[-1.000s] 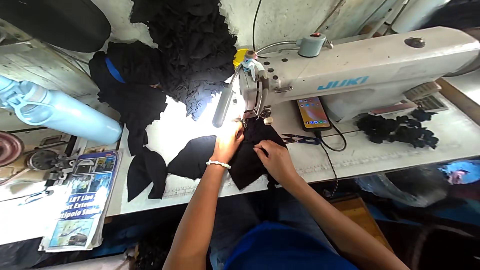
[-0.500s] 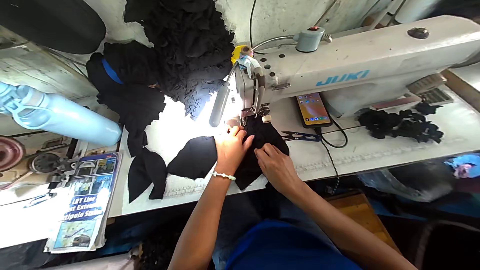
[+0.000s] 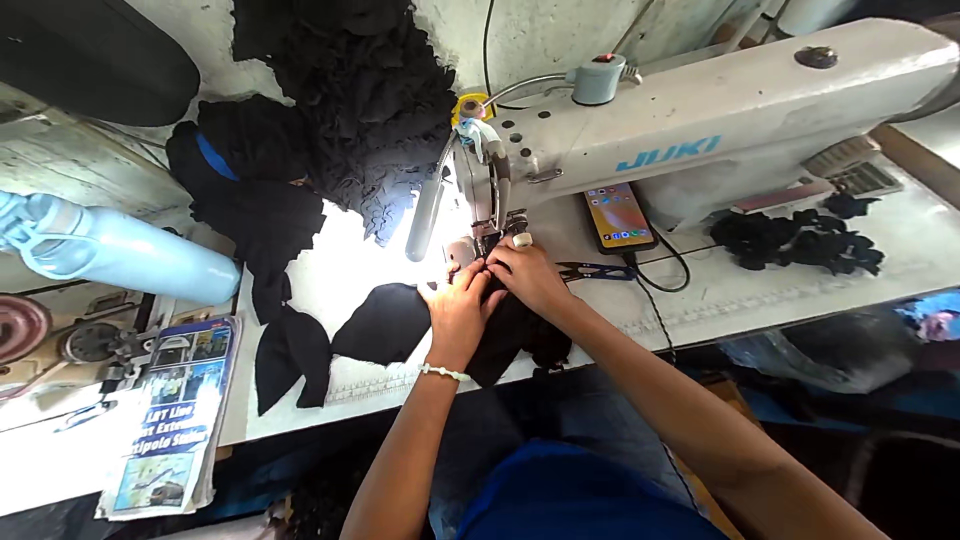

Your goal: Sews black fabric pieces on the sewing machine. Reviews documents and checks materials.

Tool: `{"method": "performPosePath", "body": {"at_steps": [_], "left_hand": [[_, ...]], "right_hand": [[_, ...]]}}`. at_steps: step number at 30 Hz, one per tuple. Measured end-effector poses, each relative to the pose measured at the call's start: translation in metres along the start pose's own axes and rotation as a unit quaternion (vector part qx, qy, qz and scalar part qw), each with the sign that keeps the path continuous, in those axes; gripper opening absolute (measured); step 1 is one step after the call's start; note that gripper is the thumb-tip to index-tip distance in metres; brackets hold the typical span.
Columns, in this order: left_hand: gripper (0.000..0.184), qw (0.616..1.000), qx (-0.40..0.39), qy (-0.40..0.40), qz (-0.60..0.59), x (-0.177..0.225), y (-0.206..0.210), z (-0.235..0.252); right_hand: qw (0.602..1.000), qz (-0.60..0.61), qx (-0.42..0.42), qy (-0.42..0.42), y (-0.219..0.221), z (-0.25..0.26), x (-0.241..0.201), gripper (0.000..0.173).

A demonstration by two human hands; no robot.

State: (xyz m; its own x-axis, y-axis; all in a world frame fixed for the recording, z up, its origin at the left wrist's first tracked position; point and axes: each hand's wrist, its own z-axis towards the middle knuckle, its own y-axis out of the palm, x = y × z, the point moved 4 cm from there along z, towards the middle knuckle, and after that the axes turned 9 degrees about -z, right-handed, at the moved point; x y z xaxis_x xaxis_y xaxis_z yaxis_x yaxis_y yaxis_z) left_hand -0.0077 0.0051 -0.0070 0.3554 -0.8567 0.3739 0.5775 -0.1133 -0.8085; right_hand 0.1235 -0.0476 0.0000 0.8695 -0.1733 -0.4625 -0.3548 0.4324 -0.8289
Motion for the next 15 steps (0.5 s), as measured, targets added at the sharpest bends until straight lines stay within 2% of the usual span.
{"method": "performPosePath", "body": {"at_steps": [3, 9, 13, 15], "left_hand": [[0.030, 1.000, -0.004, -0.007, -0.008, -0.001, -0.001, -0.003], [0.032, 0.999, -0.040, 0.002, -0.026, -0.011, -0.002, 0.007], [0.029, 0.997, -0.050, 0.037, -0.046, -0.020, 0.000, 0.018], [0.030, 0.997, -0.056, 0.038, -0.047, -0.024, 0.001, 0.022]], "right_hand": [[0.999, 0.010, 0.006, 0.050, -0.003, -0.004, 0.004, 0.006], [0.991, 0.019, -0.041, 0.124, -0.007, 0.007, 0.007, 0.011], [0.991, 0.023, -0.037, 0.129, -0.004, 0.016, 0.008, 0.018], [0.992, 0.037, -0.021, 0.118, -0.002, 0.017, 0.011, 0.015]]}}
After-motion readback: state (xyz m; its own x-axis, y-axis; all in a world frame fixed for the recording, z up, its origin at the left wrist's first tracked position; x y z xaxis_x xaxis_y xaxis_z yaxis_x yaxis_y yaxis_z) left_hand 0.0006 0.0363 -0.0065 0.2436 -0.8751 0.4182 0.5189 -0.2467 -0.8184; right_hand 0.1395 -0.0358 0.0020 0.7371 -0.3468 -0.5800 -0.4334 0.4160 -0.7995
